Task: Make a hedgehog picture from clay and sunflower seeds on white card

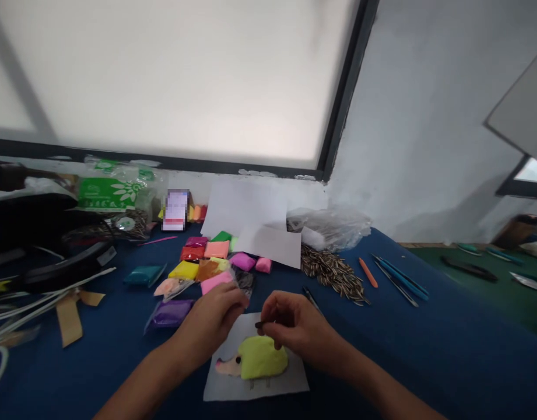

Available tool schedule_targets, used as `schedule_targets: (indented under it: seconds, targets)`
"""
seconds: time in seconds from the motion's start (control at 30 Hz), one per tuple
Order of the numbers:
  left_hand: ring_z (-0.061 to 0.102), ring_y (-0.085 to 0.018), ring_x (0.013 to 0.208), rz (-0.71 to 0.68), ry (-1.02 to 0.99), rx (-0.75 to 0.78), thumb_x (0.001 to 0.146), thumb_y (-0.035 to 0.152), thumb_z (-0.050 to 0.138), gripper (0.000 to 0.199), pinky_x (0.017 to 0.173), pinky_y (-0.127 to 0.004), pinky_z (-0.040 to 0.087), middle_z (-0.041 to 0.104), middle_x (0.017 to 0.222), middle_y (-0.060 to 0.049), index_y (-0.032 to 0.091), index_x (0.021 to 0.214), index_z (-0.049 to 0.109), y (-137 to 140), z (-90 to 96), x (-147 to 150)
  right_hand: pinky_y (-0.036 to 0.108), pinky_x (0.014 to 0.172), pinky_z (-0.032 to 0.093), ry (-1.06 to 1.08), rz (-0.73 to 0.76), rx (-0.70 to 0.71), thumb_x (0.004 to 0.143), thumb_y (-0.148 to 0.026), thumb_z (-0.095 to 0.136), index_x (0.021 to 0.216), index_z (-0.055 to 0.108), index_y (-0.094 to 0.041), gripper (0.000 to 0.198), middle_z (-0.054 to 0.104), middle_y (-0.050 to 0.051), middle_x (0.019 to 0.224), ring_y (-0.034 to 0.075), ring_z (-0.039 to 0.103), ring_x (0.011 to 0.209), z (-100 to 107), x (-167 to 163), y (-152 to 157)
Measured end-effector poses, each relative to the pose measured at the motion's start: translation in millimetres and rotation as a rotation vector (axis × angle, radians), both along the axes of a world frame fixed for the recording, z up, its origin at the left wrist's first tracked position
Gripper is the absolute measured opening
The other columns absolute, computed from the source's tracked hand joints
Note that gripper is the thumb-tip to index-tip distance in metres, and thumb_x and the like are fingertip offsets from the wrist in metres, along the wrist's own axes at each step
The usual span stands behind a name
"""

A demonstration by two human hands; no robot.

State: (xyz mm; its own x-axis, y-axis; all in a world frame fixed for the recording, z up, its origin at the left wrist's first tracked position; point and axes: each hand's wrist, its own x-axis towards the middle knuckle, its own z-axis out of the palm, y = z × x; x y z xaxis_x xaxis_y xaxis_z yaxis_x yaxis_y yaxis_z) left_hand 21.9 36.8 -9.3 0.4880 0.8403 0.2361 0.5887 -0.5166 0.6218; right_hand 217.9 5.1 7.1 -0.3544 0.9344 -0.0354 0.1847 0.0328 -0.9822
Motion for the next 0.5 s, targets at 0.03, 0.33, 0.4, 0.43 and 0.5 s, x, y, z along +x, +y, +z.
schedule_targets:
  seconds: [0.03, 0.33, 0.4, 0.43, 0.5]
  targets:
    - [0.06, -0.02, 0.085, 0.006, -0.086, -0.061, 0.088, 0.025, 0.047, 0.02, 0.075, -0.031, 0.045, 0.067, 0.09, -0.005, 0.019, 0.089, 0.066, -3, 5.7, 0, 0.019, 0.05, 0.044, 0.041, -0.004, -0.031, 0.071, -0.015, 0.066, 0.074, 0.06, -0.016, 0.006, 0.06, -0.004, 0.063, 0.008, 0.053, 0.054, 1, 0, 0]
    - [0.06, -0.016, 0.069, -0.033, -0.174, -0.4, 0.078, 0.032, 0.06, 0.02, 0.06, -0.024, 0.044, 0.071, 0.076, -0.001, 0.019, 0.083, 0.073, -18, 26.0, 9, 0.02, 0.05, 0.046, 0.098, -0.084, 0.022, 0.078, -0.023, 0.066, 0.074, 0.063, -0.015, 0.009, 0.065, -0.001, 0.067, 0.009, 0.056, 0.054, -1, -4, -6]
    - [0.059, -0.015, 0.068, -0.043, -0.154, -0.384, 0.079, 0.031, 0.058, 0.02, 0.059, -0.023, 0.043, 0.07, 0.073, -0.001, 0.019, 0.08, 0.074, -16, 23.8, 9, 0.021, 0.052, 0.045, 0.023, -0.076, 0.089, 0.081, -0.023, 0.064, 0.076, 0.065, -0.015, 0.009, 0.064, -0.001, 0.067, 0.01, 0.056, 0.055, -2, -4, -7]
    - [0.059, -0.015, 0.067, -0.048, -0.144, -0.367, 0.079, 0.03, 0.057, 0.02, 0.058, -0.023, 0.042, 0.07, 0.073, -0.001, 0.019, 0.08, 0.074, -16, 23.2, 9, 0.021, 0.053, 0.045, -0.042, -0.073, 0.147, 0.082, -0.022, 0.064, 0.077, 0.067, -0.016, 0.008, 0.064, -0.001, 0.068, 0.01, 0.056, 0.057, -2, -3, -7]
    - [0.057, -0.014, 0.066, -0.05, -0.121, -0.327, 0.08, 0.03, 0.057, 0.02, 0.058, -0.022, 0.041, 0.069, 0.071, -0.001, 0.018, 0.08, 0.074, -15, 22.8, 9, 0.022, 0.058, 0.044, -0.188, -0.074, 0.306, 0.082, -0.019, 0.065, 0.078, 0.07, -0.016, 0.007, 0.065, 0.0, 0.071, 0.011, 0.058, 0.062, -1, -2, -7]
